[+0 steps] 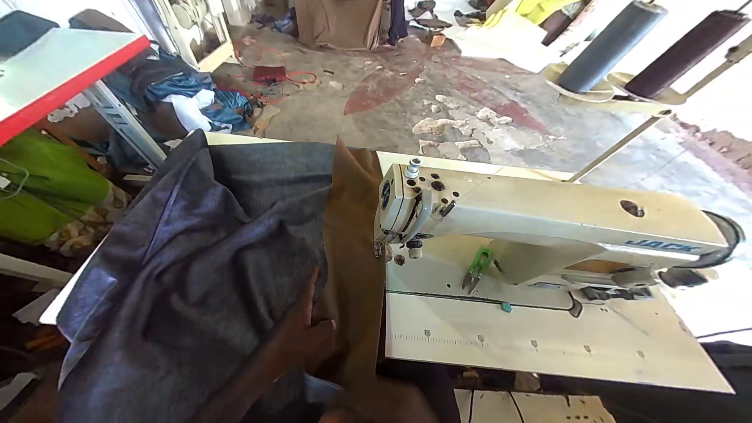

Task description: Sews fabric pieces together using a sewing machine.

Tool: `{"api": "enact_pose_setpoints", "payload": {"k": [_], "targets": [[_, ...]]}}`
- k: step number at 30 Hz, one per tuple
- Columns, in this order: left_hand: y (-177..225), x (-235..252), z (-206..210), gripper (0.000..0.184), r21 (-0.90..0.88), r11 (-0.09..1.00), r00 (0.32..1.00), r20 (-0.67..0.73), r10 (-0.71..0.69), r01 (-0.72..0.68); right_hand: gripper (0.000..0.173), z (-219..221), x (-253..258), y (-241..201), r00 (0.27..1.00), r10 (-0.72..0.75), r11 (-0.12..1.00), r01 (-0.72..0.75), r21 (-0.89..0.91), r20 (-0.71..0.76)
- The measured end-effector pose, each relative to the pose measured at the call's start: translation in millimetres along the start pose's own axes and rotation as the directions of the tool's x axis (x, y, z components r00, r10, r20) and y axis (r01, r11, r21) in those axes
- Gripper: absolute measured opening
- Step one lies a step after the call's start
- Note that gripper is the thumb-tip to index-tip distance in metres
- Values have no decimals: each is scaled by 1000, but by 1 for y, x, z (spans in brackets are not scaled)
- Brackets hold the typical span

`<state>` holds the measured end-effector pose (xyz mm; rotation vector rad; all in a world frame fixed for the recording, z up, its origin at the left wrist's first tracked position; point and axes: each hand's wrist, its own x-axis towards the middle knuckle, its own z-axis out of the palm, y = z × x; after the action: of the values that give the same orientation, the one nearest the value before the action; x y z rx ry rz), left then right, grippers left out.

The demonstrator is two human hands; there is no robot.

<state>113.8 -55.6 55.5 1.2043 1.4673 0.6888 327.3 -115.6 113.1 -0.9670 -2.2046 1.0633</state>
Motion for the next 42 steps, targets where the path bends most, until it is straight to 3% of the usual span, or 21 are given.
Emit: {"api": "enact_pose_setpoints", "payload": {"k": [2, 3, 5, 8, 14, 16, 20, 26, 32, 34, 36, 38, 40, 42], "targets": [[-11, -7, 3, 96, -48, 998, 999, -26, 25, -27, 20, -11, 2, 47, 967, 51, 994, -75, -85, -251], [-14, -9, 4, 95, -51, 998, 999, -28, 39, -41, 21, -11, 1, 74, 951, 8, 983, -64, -171, -309], [-17, -10, 5, 94, -31, 998, 997, -54, 52, -54, 34, -5, -4, 112, 953, -93, 957, 5, -292, -290], [-11, -13, 7, 96, -28, 999, 998, -54, 33, -34, 30, 4, -11, 132, 950, -206, 923, 108, -369, -237], [-2, -22, 9, 105, -200, 980, 999, -26, -32, 26, 20, 2, -14, 146, 929, -270, 926, 178, -332, -255], [1, -32, 15, 111, -211, 976, 999, 5, -51, 51, 22, 0, -17, 145, 938, -261, 929, 180, -324, -227], [-4, -44, 23, 106, -262, 961, 996, -3, -87, 83, 32, -1, -24, 145, 957, -255, 915, 192, -354, -141], [-3, -44, 25, 103, -275, 954, 992, -11, -127, 119, 19, 5, -22, 149, 906, -353, 900, 260, -349, -234], [-8, -44, 28, 107, -203, 975, 995, -20, -94, 88, 20, 3, -22, 154, 896, -377, 900, 294, -322, -235], [-9, -45, 20, 107, 21, 997, 995, -59, -76, 77, 19, 2, -22, 154, 899, -379, 898, 299, -323, -221], [-3, -43, 9, 93, 396, 918, 977, -202, 69, 17, 20, -1, -23, 155, 906, -382, 893, 311, -325, -185], [5, -29, -1, 73, 695, 710, 912, -212, 352, -112, 23, -5, -25, 156, 920, -373, 888, 317, -333, -121], [11, 0, -2, 51, 794, 509, 836, -2, 548, -332, 25, -8, -24, 158, 925, -373, 877, 324, -355, -78], [9, 39, 4, 43, 751, 342, 734, 268, 624, -565, 27, -6, -24, 160, 922, -382, 861, 328, -389, -69]]}}
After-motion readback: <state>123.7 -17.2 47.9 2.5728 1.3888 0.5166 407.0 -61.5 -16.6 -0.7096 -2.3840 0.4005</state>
